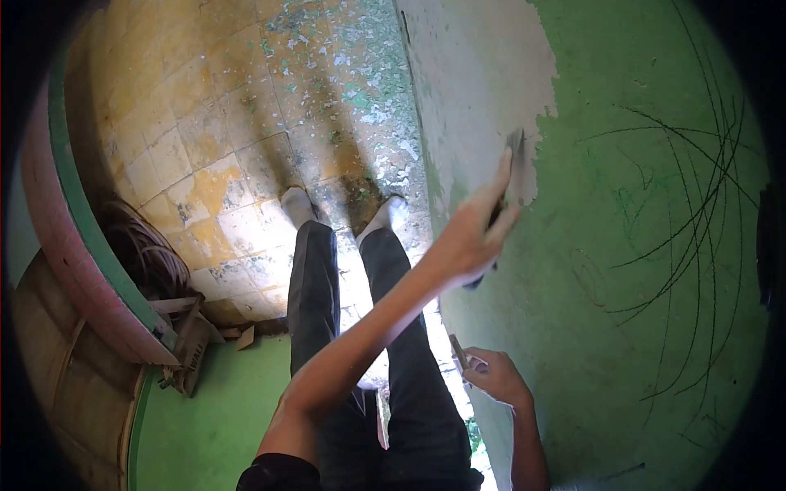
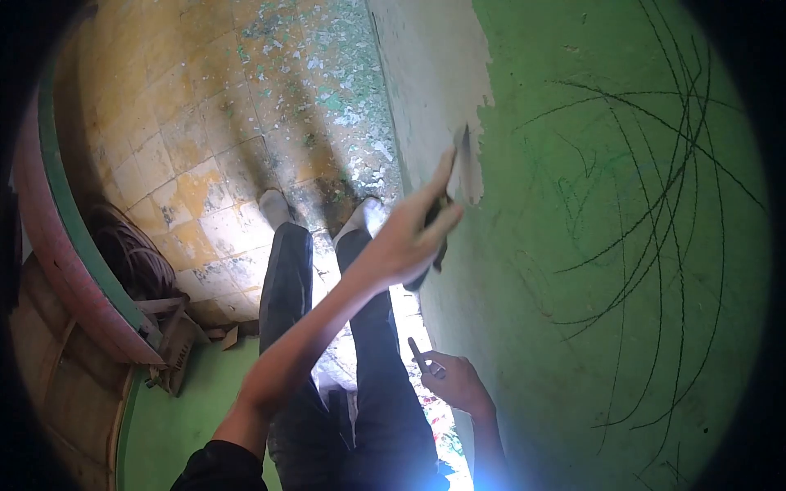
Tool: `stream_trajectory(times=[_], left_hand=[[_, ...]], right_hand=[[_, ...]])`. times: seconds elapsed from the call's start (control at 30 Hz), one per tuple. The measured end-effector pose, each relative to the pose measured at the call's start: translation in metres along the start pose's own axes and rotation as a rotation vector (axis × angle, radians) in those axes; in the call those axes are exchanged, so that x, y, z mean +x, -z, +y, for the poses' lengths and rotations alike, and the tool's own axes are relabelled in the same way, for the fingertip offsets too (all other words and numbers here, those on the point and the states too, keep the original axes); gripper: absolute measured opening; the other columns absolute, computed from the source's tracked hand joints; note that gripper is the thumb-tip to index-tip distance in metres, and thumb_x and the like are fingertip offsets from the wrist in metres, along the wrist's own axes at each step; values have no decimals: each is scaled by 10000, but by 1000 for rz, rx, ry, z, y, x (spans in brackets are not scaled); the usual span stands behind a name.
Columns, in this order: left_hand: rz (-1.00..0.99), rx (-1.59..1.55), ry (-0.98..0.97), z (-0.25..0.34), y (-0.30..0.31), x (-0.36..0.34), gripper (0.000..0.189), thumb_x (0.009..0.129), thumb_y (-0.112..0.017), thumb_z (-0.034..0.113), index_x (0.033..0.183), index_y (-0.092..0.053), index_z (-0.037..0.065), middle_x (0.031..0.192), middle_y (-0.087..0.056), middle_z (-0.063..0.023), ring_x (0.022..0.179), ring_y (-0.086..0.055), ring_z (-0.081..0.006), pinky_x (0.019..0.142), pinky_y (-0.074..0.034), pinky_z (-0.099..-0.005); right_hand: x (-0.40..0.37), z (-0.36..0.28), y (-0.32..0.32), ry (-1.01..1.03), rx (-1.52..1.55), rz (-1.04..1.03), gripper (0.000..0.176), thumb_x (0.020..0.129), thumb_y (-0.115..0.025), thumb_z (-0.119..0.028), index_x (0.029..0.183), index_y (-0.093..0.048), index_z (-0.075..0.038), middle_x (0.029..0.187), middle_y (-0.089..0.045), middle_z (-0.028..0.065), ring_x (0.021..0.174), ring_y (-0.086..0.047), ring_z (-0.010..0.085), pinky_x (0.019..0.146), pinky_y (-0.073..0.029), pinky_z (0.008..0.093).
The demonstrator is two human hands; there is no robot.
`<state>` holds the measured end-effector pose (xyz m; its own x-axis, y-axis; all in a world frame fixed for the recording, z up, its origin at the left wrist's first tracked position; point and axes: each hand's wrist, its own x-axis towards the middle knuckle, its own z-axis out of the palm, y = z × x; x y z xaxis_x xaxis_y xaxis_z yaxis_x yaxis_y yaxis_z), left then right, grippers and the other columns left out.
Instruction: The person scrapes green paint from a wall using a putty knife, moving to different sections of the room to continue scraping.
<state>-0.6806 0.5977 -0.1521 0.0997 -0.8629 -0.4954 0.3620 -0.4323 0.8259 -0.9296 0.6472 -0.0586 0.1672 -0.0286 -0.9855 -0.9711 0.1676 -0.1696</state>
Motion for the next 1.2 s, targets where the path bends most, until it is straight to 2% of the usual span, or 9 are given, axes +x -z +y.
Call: stream_trajectory(times=[0.13, 0.23, 0.33, 0.43, 0.57, 0.77, 0.9, 1.0, 1.2], left_hand=[[-136, -78, 162, -13, -22, -45, 741, 995, -520, 63, 1622, -150, 199, 836, -612, -107, 574, -562, -200, 600, -496, -364], [21, 45, -86, -39, -54, -68, 740, 972, -524, 30, 1612, -186, 182, 784, -641, -182, 546, -575, -297, 611, -485, -430], [127, 252, -52, -18, -54, -57, 737, 945, -527, -14, 1598, -237, 168, 751, -643, -246, 602, -626, -382, 654, -497, -467], [149, 257, -141, -5, -33, -24, 889, 834, -529, -78, 1610, -193, 199, 741, -585, -242, 675, -604, -422, 683, -475, -533], [100, 269, -71, -27, -60, -65, 903, 789, -507, -98, 1600, -234, 189, 758, -609, -259, 694, -621, -441, 698, -486, -535], [137, 212, -68, 2, -23, -18, 940, 743, -489, -130, 1594, -268, 203, 781, -624, -317, 675, -621, -475, 724, -488, -553], [137, 202, -97, -11, -56, -61, 924, 777, -495, -129, 1593, -270, 242, 709, -588, -270, 563, -574, -377, 664, -502, -403], [172, 149, -89, 14, -26, -19, 932, 737, -491, -126, 1588, -279, 189, 796, -614, -347, 710, -633, -482, 773, -483, -555], [81, 164, -116, -7, -46, -61, 878, 764, -481, -119, 1574, -292, 161, 776, -602, -340, 694, -634, -462, 730, -486, -531]], right_hand=[[3, 17, -5, -31, 42, -39, 427, 820, -709, -184, 1230, -678, -72, 913, -742, 188, 843, -750, 283, 800, -569, 362], [3, 11, -4, -60, 28, -42, 421, 833, -701, -187, 1236, -672, -66, 903, -742, 182, 831, -751, 272, 791, -569, 360], [3, 11, -3, -68, 4, -44, 426, 847, -691, -187, 1253, -662, -62, 896, -742, 177, 806, -752, 259, 776, -571, 358], [4, 5, -3, -80, 37, -45, 445, 855, -684, -182, 1281, -647, -62, 895, -743, 173, 784, -752, 249, 769, -574, 355], [2, 8, -3, -58, 8, -54, 466, 855, -680, -178, 1303, -635, -56, 902, -745, 170, 782, -752, 247, 781, -577, 351], [3, 12, -5, -75, 20, -35, 463, 849, -680, -187, 1287, -642, -43, 912, -745, 174, 830, -751, 255, 817, -572, 356], [0, 6, -2, -88, -33, -76, 452, 848, -680, -193, 1273, -648, -41, 940, -746, 177, 861, -750, 261, 825, -569, 365], [0, 8, -5, -100, 42, -82, 442, 848, -680, -194, 1261, -653, -40, 957, -748, 180, 871, -751, 264, 821, -570, 367], [-3, 7, -4, -44, 22, -51, 443, 848, -684, -196, 1266, -652, -53, 909, -745, 160, 834, -750, 258, 809, -571, 365]])
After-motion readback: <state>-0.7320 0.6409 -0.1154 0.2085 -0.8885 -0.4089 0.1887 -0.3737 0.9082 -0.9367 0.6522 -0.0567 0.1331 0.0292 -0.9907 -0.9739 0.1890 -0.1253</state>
